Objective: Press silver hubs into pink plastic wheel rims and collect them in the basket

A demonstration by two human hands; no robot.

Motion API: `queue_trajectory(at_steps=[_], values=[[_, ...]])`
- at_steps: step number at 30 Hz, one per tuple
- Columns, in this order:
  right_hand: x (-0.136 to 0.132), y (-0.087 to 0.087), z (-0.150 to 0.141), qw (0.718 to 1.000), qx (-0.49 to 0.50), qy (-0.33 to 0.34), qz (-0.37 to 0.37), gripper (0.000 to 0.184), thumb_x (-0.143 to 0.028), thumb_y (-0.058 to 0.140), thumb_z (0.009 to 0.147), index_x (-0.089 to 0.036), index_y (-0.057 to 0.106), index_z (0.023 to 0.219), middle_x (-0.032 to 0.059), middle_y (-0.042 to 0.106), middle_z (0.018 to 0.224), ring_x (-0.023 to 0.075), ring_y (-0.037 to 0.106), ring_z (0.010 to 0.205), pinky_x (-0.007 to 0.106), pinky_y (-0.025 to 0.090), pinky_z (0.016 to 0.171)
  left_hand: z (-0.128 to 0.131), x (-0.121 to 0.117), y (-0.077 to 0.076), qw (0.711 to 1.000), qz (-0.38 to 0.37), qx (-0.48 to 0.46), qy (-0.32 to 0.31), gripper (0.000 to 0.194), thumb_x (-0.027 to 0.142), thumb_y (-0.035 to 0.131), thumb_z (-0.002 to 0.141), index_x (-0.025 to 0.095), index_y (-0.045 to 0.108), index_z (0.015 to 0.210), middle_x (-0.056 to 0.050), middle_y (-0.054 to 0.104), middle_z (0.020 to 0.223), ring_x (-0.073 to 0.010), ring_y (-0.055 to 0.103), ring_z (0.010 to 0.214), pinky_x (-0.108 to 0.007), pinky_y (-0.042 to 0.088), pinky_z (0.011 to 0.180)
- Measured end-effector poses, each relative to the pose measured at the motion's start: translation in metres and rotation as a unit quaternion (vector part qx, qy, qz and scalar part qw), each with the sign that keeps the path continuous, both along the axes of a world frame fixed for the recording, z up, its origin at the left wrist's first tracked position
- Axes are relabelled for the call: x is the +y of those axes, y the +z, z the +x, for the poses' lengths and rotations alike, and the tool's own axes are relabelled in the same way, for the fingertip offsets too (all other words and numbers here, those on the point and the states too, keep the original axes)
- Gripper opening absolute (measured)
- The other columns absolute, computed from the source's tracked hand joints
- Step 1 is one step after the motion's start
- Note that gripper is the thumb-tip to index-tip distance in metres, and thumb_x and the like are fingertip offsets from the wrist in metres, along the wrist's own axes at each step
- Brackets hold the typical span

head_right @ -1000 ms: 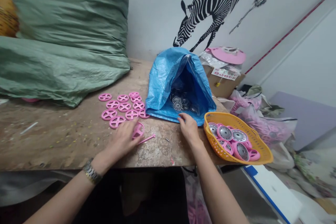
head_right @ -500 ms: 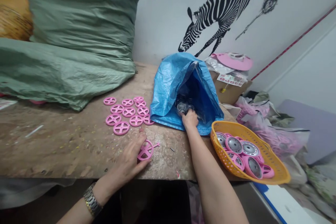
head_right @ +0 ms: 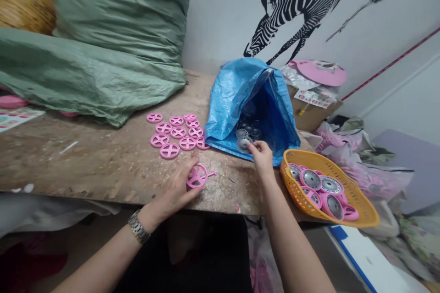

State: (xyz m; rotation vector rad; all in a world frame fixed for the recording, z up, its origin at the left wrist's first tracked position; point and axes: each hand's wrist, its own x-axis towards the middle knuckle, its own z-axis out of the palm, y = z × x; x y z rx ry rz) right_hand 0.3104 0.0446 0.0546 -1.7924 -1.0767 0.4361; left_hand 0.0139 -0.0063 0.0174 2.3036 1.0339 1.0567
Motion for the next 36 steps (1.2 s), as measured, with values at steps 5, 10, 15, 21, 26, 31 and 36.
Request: queue_trajectory(at_steps=[5,10,15,21,26,31,36], values=[[-0.063,0.020,-0.058,0.976,0.168,0.136,0.006,0.043,-0.054,0.078,0.065,-0.020,0.054,0.076,-0.0035,0.054,0.065,0.0108,0.047,0.057,0.022,0.038,0.054,0.005,-0.004,0.001,0.999,0.036,0.012,-0.009,0.071,0.023,0.062,0.088,0.019,0.025,0.148,-0.022,0.046,0.145,-0.0339,0.045,0.137,-0.054,0.045,0.109],[-0.091,0.021,-0.096,0.964,0.165,0.210,-0.008,0.037,-0.050,0.077,0.069,-0.019,0.056,0.071,-0.0001,0.061,0.075,0.0153,0.055,0.073,0.027,0.044,0.069,0.016,-0.014,0.014,0.998,0.066,0.002,-0.017,0.069,0.020,0.062,0.087,0.018,0.026,0.145,-0.019,0.057,0.132,-0.0324,0.056,0.126,-0.056,0.045,0.108],[-0.099,0.008,-0.114,0.958,0.199,0.205,0.000,0.039,-0.050,0.076,0.069,-0.020,0.052,0.072,-0.0030,0.057,0.069,0.0138,0.054,0.067,0.027,0.045,0.066,0.020,-0.025,0.025,0.995,0.085,0.005,-0.042,0.077,0.015,0.063,0.084,0.018,0.021,0.148,-0.019,0.056,0.134,-0.0334,0.056,0.127,-0.062,0.038,0.112],[-0.109,0.006,-0.127,0.938,0.288,0.190,0.017,0.049,-0.045,0.081,0.065,-0.023,0.056,0.102,-0.0021,0.067,0.076,0.0174,0.064,0.075,0.031,0.051,0.073,0.020,-0.032,0.023,0.997,0.058,-0.012,-0.054,0.083,0.011,0.062,0.084,0.023,0.015,0.152,-0.019,0.050,0.143,-0.0341,0.044,0.139,-0.063,0.034,0.115],[-0.116,0.014,-0.126,0.948,0.267,0.172,0.033,0.044,-0.039,0.078,0.069,-0.023,0.061,0.106,0.0000,0.069,0.081,0.0183,0.065,0.080,0.032,0.052,0.077,0.019,-0.034,0.026,0.981,-0.158,-0.107,-0.042,0.072,0.022,0.069,0.082,0.021,0.036,0.145,-0.019,0.049,0.144,-0.0374,0.042,0.139,-0.056,0.044,0.109],[-0.124,0.015,-0.123,0.952,0.244,0.182,0.030,0.042,-0.038,0.077,0.072,-0.022,0.064,0.108,0.0023,0.072,0.089,0.0193,0.067,0.084,0.033,0.054,0.079,0.017,-0.035,0.039,0.865,-0.425,-0.237,-0.126,0.037,0.040,0.055,0.092,0.018,0.056,0.121,-0.005,0.066,0.094,-0.0159,0.067,0.067,-0.030,0.059,0.058],[-0.130,0.014,-0.116,0.944,0.217,0.248,-0.004,0.027,-0.035,0.072,0.078,-0.021,0.069,0.101,0.0024,0.072,0.095,0.0197,0.066,0.090,0.034,0.051,0.084,0.016,-0.039,0.039,0.869,-0.420,-0.226,-0.131,0.039,0.044,0.050,0.095,0.019,0.058,0.123,0.000,0.062,0.080,-0.0124,0.063,0.059,-0.024,0.055,0.053]])
